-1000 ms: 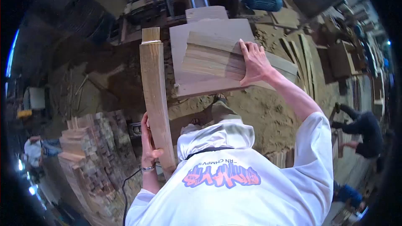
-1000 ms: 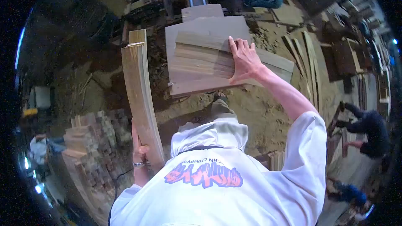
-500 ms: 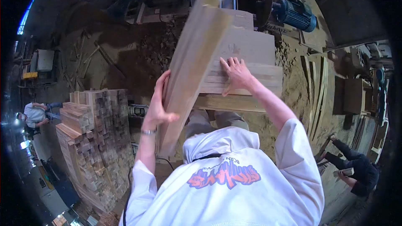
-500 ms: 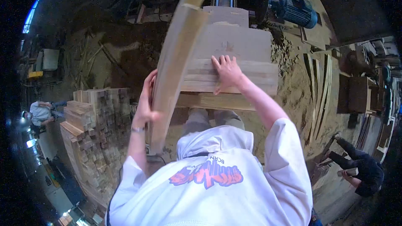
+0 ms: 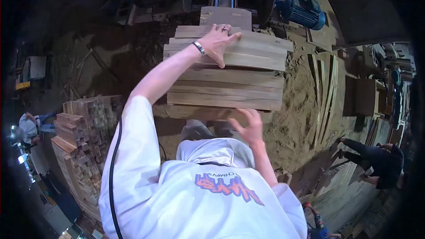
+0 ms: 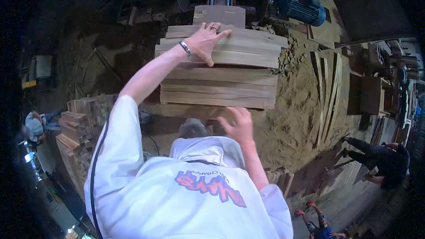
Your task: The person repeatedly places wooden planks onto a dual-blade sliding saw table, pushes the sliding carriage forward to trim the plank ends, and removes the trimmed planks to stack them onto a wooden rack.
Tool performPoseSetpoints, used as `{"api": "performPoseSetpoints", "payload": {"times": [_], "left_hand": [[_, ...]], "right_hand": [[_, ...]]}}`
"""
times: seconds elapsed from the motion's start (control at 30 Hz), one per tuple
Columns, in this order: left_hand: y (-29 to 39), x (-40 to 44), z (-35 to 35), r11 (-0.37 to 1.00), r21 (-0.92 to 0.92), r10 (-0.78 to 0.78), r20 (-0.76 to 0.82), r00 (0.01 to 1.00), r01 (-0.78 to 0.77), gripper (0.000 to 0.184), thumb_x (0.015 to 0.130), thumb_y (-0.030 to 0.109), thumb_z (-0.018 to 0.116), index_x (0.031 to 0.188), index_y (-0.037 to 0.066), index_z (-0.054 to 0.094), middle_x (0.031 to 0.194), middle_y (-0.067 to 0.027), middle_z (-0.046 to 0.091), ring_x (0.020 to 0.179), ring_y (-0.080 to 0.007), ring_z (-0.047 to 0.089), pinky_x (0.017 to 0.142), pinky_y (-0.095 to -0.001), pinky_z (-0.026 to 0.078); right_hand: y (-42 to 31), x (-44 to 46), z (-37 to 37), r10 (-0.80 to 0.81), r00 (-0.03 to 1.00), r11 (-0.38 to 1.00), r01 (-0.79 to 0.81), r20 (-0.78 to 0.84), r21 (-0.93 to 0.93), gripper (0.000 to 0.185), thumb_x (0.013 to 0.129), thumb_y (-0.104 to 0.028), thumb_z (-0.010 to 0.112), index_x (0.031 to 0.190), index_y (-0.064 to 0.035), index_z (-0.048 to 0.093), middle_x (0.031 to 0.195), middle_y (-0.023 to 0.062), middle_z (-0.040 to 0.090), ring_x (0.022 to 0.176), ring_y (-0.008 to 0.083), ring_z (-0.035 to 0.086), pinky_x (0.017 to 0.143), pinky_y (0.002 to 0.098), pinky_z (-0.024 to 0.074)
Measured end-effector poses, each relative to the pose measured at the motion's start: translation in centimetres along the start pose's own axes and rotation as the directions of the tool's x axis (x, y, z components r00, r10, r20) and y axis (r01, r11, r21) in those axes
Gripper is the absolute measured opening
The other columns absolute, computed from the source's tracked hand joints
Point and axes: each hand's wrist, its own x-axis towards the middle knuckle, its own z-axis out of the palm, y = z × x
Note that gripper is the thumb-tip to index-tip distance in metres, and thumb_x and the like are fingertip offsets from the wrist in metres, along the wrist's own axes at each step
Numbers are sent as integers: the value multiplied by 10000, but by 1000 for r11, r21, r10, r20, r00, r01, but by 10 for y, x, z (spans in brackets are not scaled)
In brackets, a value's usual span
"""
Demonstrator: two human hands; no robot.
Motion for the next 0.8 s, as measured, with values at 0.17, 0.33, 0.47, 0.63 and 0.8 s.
{"api": "performPoseSetpoints", "payload": {"times": [0.17,0.33,0.47,0.63,0.8], "left_hand": [[-7,14,38,970,-238,-26,62,998,40,1260,576,516,838,1547,132,133,1455,-301,325,1368,-426,308,1117,-581,226],[3,-11,6,960,-258,-113,-6,994,108,859,789,470,729,1463,85,361,1417,-190,439,1319,-319,415,1086,-465,345],[19,-55,-35,960,-276,-51,-32,998,41,613,865,404,685,1339,50,522,1223,-132,610,1087,-261,589,931,-380,486],[37,-133,-70,873,-478,15,-164,986,-93,495,867,250,715,1282,25,568,1051,-79,681,869,-178,634,792,-311,533],[50,-208,-82,709,-705,-183,-198,963,-10,385,832,125,740,1180,10,620,950,-59,683,756,-108,612,726,-265,506]], "right_hand": [[52,0,-48,267,862,957,-288,-431,17,168,782,-126,775,892,-47,676,918,81,692,877,206,643,784,339,513],[-181,100,-55,-613,763,685,384,206,619,627,696,-420,799,1180,-53,647,1080,174,651,992,347,623,838,440,501],[-386,63,-23,-990,97,-78,262,-107,962,484,633,-476,756,785,-29,647,731,135,585,779,356,615,690,502,510],[-421,23,-27,-978,-200,-122,283,-66,951,455,649,-462,746,771,-39,632,721,118,577,759,330,609,673,474,504],[-365,59,-41,-1000,-2,3,373,4,928,427,666,-448,736,756,-48,617,710,102,569,739,304,603,655,445,498]]}}
